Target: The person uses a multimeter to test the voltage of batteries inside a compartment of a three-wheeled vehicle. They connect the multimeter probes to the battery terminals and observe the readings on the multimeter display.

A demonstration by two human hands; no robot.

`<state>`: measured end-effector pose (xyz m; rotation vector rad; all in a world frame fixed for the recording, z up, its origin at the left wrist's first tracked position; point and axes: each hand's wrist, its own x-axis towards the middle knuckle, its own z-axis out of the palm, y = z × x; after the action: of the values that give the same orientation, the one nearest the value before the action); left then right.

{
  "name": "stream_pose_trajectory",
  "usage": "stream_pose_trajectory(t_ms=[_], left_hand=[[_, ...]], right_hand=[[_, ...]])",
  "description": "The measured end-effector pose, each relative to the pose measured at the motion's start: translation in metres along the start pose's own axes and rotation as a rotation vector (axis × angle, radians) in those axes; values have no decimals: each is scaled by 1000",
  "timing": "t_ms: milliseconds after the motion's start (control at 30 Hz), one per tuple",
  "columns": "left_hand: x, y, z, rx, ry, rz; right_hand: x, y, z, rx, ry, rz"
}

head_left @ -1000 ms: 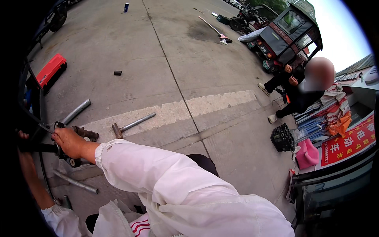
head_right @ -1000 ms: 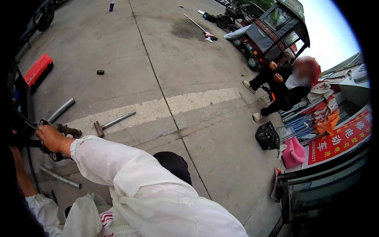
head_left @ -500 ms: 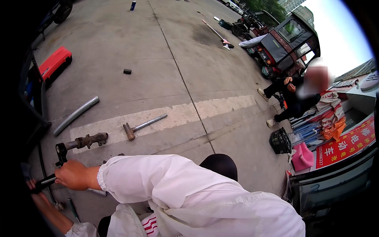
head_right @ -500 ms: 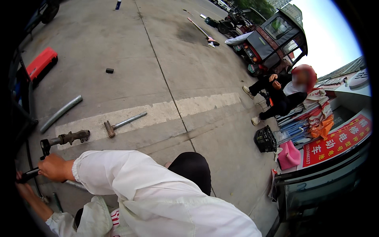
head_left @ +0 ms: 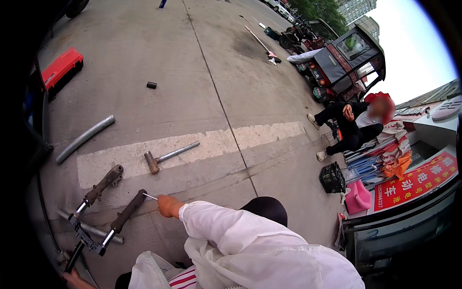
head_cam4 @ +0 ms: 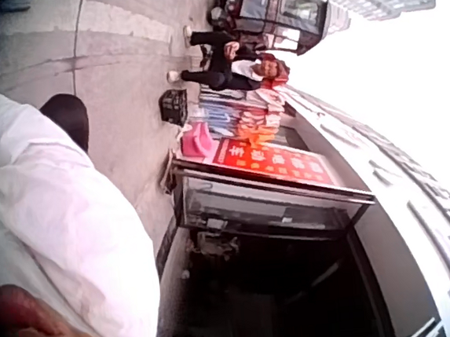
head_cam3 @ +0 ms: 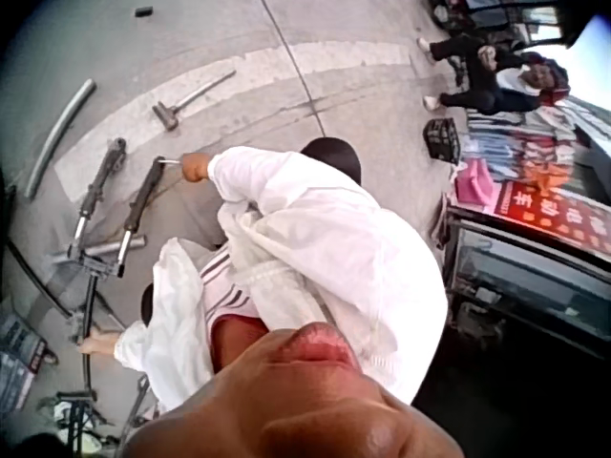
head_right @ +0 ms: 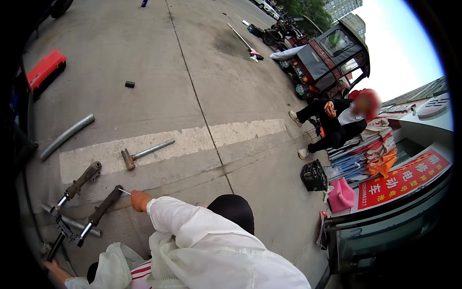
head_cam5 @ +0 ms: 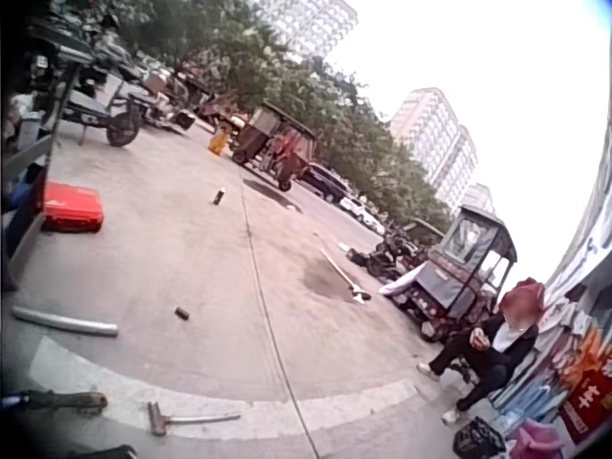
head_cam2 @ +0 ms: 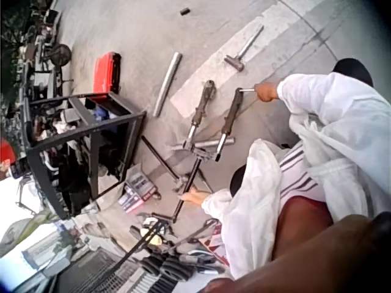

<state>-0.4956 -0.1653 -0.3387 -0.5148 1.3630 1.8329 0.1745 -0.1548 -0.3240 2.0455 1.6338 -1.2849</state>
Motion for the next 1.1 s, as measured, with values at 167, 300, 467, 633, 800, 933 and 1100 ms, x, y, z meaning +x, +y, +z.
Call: stream_pose_trajectory(t_ms=[167, 300, 467, 633, 800, 933, 1100], left_hand=[[27, -22, -13, -112, 143, -154], [14, -50, -2, 78, 80, -73], [-29, -30, 39, 142, 216, 67], [-151, -72, 168, 293, -187, 210], [-306, -146, 234, 572, -439, 140], [-395, -179, 214, 811, -463, -9], [-509, -122, 261, 1141, -418, 269]], right_hand=[[-46, -13, -118, -170, 37, -225], [-136, -35, -211, -12, 231, -435], [-202, -39, -215, 700, 469, -398], [-200, 6, -232, 652, 553, -202], [-196, 48, -256, 635, 620, -21], [-199, 63, -233, 627, 437, 23], [-242, 105, -154, 431, 579, 107]])
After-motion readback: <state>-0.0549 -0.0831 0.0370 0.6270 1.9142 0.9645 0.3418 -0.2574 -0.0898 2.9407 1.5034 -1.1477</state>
